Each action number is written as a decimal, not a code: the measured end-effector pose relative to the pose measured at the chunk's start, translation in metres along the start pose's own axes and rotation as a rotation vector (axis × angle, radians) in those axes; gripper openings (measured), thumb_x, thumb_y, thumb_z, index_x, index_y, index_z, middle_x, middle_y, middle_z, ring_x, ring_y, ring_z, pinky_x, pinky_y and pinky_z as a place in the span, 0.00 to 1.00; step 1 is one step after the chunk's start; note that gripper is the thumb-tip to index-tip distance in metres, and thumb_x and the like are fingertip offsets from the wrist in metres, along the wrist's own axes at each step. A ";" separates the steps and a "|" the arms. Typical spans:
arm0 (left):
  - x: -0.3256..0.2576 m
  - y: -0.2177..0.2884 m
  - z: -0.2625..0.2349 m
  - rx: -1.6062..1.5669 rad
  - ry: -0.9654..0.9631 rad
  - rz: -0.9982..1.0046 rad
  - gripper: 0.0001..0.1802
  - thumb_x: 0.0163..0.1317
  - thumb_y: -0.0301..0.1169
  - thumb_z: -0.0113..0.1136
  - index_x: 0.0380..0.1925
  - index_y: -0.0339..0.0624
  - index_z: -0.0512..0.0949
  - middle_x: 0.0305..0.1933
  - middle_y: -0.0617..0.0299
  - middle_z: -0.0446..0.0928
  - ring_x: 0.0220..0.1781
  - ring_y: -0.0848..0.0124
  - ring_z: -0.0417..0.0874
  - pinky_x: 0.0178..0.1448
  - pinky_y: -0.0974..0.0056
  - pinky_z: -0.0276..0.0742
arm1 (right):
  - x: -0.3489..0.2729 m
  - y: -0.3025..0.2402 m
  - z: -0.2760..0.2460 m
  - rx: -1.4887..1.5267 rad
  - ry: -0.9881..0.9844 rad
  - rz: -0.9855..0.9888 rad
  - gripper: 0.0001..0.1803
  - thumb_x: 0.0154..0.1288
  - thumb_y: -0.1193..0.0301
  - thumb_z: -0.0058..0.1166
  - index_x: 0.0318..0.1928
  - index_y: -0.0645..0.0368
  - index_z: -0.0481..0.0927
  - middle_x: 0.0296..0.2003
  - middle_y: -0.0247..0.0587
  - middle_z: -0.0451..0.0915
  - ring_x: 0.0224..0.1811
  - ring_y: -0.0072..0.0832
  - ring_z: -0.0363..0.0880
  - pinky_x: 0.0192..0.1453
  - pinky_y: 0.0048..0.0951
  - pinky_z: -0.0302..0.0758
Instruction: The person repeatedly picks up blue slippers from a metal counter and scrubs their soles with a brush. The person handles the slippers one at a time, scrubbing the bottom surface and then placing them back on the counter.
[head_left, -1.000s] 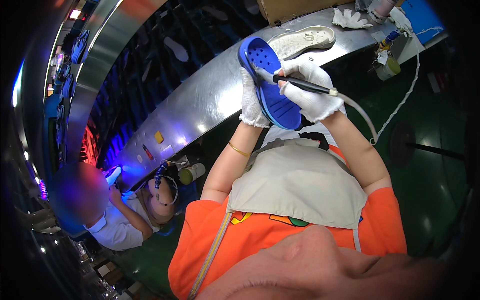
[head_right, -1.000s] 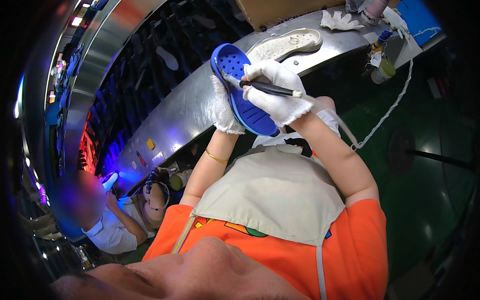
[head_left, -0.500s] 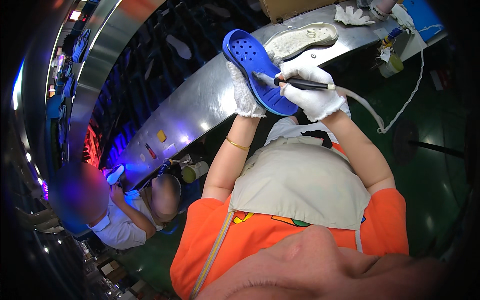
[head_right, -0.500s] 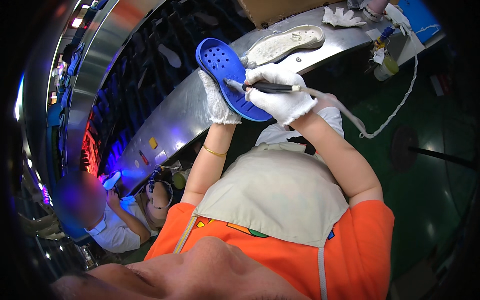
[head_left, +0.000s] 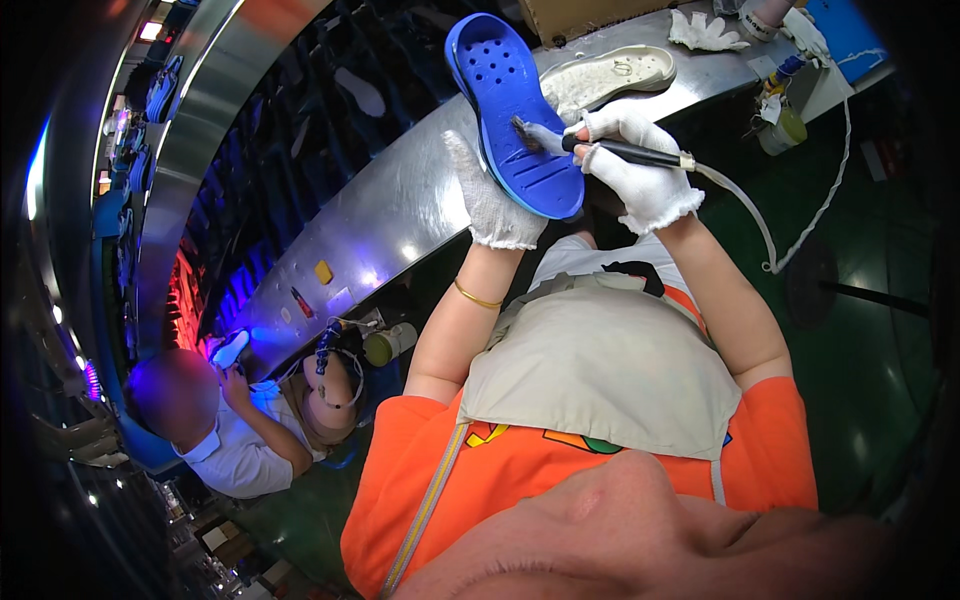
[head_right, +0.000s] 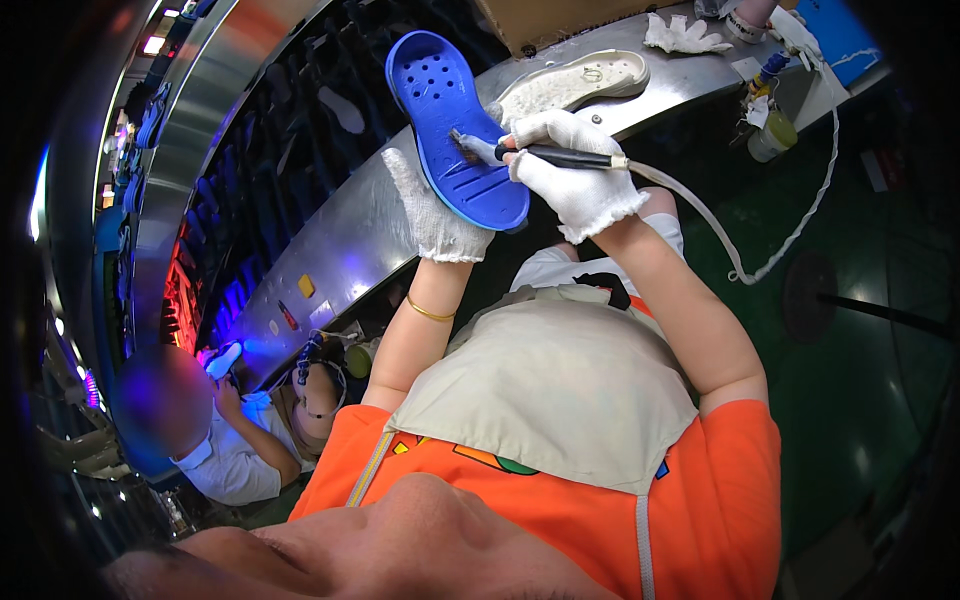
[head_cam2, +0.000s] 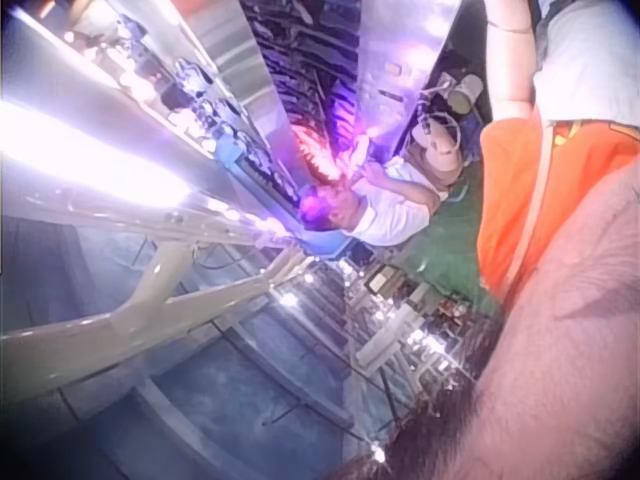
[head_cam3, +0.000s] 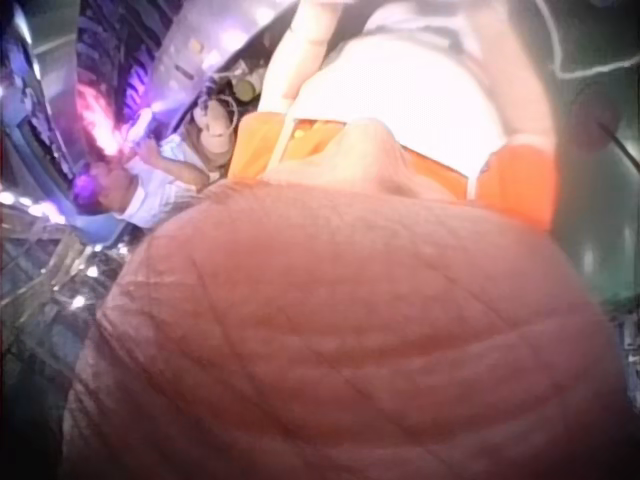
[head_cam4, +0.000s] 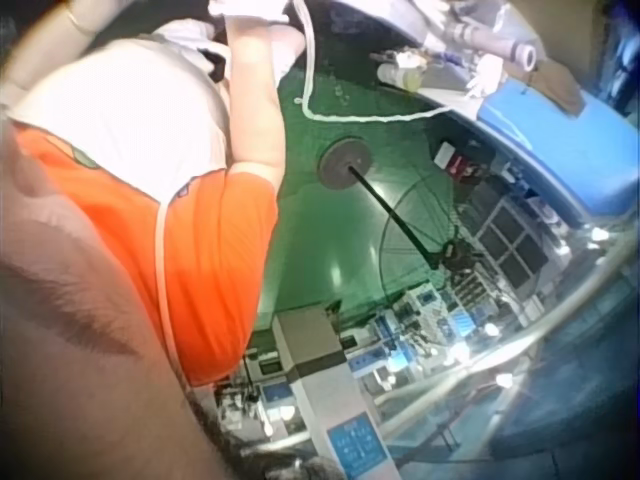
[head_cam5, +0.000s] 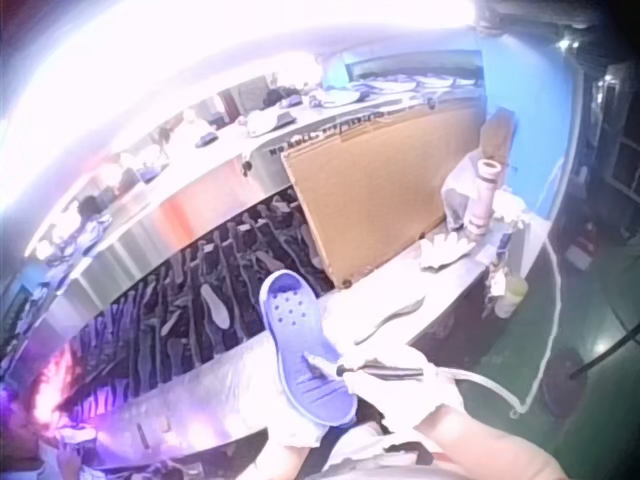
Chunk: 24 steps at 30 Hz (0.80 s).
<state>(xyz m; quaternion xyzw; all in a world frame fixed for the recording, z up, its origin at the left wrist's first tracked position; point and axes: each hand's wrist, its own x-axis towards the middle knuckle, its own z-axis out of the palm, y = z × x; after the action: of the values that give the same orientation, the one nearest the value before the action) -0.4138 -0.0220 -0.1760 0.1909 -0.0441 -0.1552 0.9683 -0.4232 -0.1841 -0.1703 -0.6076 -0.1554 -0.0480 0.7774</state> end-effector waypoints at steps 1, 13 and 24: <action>-0.001 -0.002 -0.001 0.020 -0.060 -0.023 0.44 0.57 0.69 0.39 0.61 0.46 0.65 0.56 0.56 0.72 0.55 0.60 0.73 0.62 0.52 0.69 | -0.001 0.001 0.003 -0.001 0.011 -0.031 0.07 0.55 0.80 0.56 0.37 0.63 0.77 0.33 0.36 0.80 0.35 0.18 0.78 0.45 0.21 0.75; 0.017 0.013 -0.017 0.092 -0.040 0.065 0.44 0.59 0.69 0.34 0.62 0.46 0.63 0.60 0.52 0.69 0.58 0.55 0.73 0.62 0.51 0.70 | -0.017 0.004 0.019 0.125 -0.092 0.058 0.10 0.52 0.85 0.56 0.35 0.62 0.76 0.34 0.36 0.79 0.36 0.18 0.77 0.44 0.23 0.76; 0.018 0.022 -0.011 0.217 0.009 0.017 0.44 0.60 0.68 0.33 0.62 0.43 0.63 0.59 0.49 0.71 0.55 0.53 0.76 0.60 0.50 0.73 | -0.013 0.007 0.007 0.060 -0.285 0.110 0.06 0.53 0.83 0.55 0.32 0.61 0.77 0.36 0.37 0.79 0.35 0.20 0.77 0.43 0.23 0.76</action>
<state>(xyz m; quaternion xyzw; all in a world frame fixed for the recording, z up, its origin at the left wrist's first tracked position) -0.3893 -0.0039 -0.1770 0.2952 -0.0577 -0.1406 0.9433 -0.4345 -0.1775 -0.1792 -0.5922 -0.2320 0.0860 0.7669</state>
